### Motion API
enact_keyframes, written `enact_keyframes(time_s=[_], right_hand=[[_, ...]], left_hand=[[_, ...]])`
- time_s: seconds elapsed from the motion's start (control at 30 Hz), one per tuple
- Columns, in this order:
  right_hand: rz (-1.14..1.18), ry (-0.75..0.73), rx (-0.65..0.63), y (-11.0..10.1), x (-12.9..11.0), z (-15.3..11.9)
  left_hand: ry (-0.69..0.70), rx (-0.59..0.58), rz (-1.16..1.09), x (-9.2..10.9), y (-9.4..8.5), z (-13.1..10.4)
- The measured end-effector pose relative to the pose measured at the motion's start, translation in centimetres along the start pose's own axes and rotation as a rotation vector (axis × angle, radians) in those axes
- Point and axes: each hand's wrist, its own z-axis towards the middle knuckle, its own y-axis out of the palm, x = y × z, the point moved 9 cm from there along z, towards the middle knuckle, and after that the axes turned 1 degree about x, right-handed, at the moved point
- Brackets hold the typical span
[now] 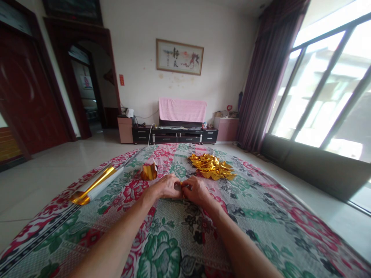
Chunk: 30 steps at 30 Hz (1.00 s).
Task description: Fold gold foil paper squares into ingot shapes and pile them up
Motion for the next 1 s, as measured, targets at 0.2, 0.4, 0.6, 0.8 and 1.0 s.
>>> enact_keyframes(time_s=[0.2,0.4,0.6,0.8,1.0], right_hand=[[-0.024,-0.021,-0.029,0.1,-0.5,-0.1],[-0.034,0.001,-0.033,0.2,-0.2,-0.1],[-0.033,0.008,0.002,0.3,-0.3,-0.2],[-0.039,0.023,0.002,0.1,-0.5,-0.4],[-0.066,0.026,-0.011,0.2,-0.7,-0.3]], left_hand=[[-0.030,-0.049,-0.034,0.1,-0.4,-0.3],[-0.063,-0.069,-0.101,-0.6,-0.6,-0.5],[-0.067,-0.087,-0.159,-1.7,0.2,-0.2],[-0.049,-0.080,-0.203,-1.6,0.1,-0.4],[-0.069,-0.080,-0.156,-1.6,0.0,-0.3]])
